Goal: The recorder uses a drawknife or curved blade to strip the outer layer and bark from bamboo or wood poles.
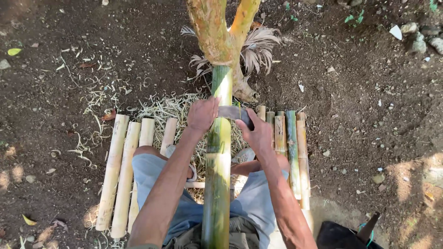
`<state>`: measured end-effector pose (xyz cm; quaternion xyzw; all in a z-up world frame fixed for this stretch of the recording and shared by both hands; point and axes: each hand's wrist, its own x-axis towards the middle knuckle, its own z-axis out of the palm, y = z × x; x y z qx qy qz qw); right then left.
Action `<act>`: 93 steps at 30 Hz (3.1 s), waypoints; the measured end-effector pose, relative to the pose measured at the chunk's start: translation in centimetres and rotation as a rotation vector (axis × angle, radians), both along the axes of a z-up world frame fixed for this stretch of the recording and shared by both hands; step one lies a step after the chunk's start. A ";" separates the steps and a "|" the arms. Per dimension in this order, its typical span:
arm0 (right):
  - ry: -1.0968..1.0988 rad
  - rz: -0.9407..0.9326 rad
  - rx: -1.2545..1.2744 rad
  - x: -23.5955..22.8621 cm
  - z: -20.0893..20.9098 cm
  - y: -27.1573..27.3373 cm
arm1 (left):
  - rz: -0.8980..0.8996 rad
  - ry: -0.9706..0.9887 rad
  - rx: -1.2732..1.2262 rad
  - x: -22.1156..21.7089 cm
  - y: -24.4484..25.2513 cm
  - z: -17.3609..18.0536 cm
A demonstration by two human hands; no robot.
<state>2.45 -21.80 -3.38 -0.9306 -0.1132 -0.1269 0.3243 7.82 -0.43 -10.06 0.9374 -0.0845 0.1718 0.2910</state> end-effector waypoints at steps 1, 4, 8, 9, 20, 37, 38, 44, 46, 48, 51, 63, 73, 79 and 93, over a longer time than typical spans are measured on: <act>0.006 0.002 -0.003 -1.8 0.6 -0.1 | 0.002 0.006 -0.003 -2.1 -0.2 1.0; 0.034 0.025 0.046 -5.8 2.3 -0.1 | -0.024 0.199 -0.134 -7.2 -0.4 3.6; 0.177 0.062 0.130 -8.3 2.0 -0.8 | 0.009 0.243 -0.139 -10.6 -1.1 3.5; 0.191 0.058 0.131 -8.2 1.7 -1.1 | 0.013 0.249 -0.134 -10.6 -1.2 3.3; 0.217 0.080 0.051 -10.7 2.2 -1.3 | 0.036 0.315 -0.151 -14.6 -0.9 4.4; -0.024 0.118 0.045 -5.1 1.2 -0.7 | 0.034 0.098 -0.178 -8.0 -0.1 3.0; 0.050 0.130 0.051 -6.3 1.9 -0.8 | 0.037 0.131 -0.225 -9.9 -0.3 3.7; 0.214 0.167 0.018 -6.2 2.7 -1.0 | 0.067 0.189 -0.238 -11.2 -0.6 3.5; 0.258 0.126 -0.028 -4.1 2.9 -0.4 | 0.048 0.215 -0.256 -8.2 -0.4 2.1; 0.320 0.048 -0.127 -1.0 2.7 -0.1 | -0.002 0.092 -0.284 -3.9 -0.1 0.8; 0.010 0.047 -0.052 1.5 2.1 0.4 | 0.000 0.068 -0.102 1.8 0.3 -2.8; 0.031 0.103 -0.161 -7.8 2.9 -0.9 | 0.046 0.287 -0.251 -11.8 -0.6 3.0; 0.256 0.072 -0.059 -5.6 3.1 -0.5 | -0.026 0.175 -0.176 -8.9 -0.1 2.8; 0.227 0.158 -0.049 -12.0 3.3 -1.1 | 0.028 0.266 -0.280 -17.5 -0.5 5.2; -0.001 0.127 -0.159 2.9 2.7 0.9 | -0.016 0.145 -0.297 1.7 0.6 -0.2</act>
